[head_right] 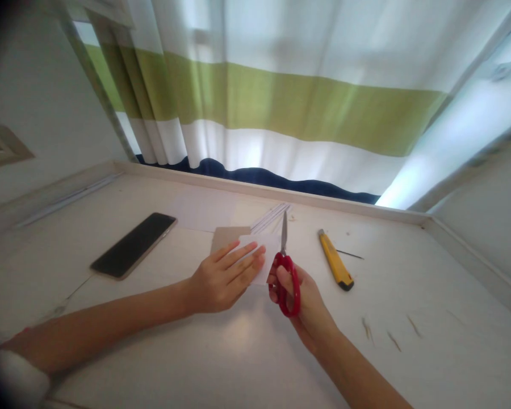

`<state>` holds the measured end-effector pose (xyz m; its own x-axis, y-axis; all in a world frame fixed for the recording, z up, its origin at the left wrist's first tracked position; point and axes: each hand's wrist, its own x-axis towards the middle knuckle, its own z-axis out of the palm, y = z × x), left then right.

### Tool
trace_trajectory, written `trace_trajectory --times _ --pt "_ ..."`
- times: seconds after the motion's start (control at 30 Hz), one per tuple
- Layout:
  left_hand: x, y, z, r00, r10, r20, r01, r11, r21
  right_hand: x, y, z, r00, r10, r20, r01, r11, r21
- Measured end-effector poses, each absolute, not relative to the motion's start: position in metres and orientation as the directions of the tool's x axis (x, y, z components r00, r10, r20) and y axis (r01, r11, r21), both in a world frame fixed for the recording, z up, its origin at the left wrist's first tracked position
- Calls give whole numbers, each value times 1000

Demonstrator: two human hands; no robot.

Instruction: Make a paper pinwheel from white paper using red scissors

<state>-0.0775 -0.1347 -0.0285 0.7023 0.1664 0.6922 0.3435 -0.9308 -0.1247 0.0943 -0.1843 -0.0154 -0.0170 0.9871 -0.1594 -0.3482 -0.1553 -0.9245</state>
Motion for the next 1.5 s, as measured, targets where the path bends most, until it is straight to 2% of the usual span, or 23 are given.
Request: trace_trajectory --times 0.13,0.27,0.33,0.4,0.47,0.5,0.53,0.57,0.6,0.67,0.77,0.83,0.9,1.0,1.13,1.3,1.5 --pt "-73 -142 -35 775 218 593 312 -948 -60 95 -186 -15 51 975 -215 -296 -191 -936" --pt "-70 -141 -34 800 271 535 294 -955 44 105 -179 -22 94 981 -168 -222 -143 -964" --pt "-71 -137 -27 747 374 551 352 -924 150 112 -174 -24 149 981 -125 -171 -99 -980" --pt "-72 -129 -19 580 577 574 432 -816 384 120 -169 -23 202 978 -56 -135 -29 -990" --pt "-74 -121 -14 390 799 458 359 -590 723 128 -165 -19 222 975 11 -123 39 -992" --pt "-74 -117 -13 384 864 325 248 -435 866 130 -164 -16 218 975 33 -124 61 -990" --pt "-73 -115 -14 450 876 175 133 -259 957 132 -164 -13 211 976 48 -129 76 -989" --pt "-72 -114 -17 554 831 49 39 -84 996 133 -164 -11 201 978 55 -134 83 -987" --pt "-71 -115 -20 668 743 -45 -14 73 997 133 -165 -9 191 980 53 -140 81 -987" --pt "-67 -121 -28 780 614 -121 -62 269 961 130 -166 -7 165 985 40 -151 65 -986" --pt "-63 -132 -36 810 551 -202 -78 443 893 125 -168 -9 94 996 -3 -159 12 -987" --pt "-62 -136 -38 789 568 -236 -110 508 854 123 -169 -11 66 997 -34 -160 -24 -987" --pt "-63 -135 -39 736 631 -245 -182 532 827 123 -171 -14 32 998 -57 -194 -50 -980" --pt "-66 -129 -41 633 735 -244 -319 534 783 125 -176 -20 -81 995 -50 -335 -75 -939" --pt "-68 -123 -48 534 796 -286 -440 550 710 129 -185 -32 -237 969 -63 -480 -174 -860" --pt "-64 -122 -51 493 839 -229 -501 489 714 125 -191 -43 -425 905 2 -507 -236 -829" --pt "-64 -118 -50 492 850 -188 -536 466 704 120 -200 -42 -503 864 26 -611 -335 -717"
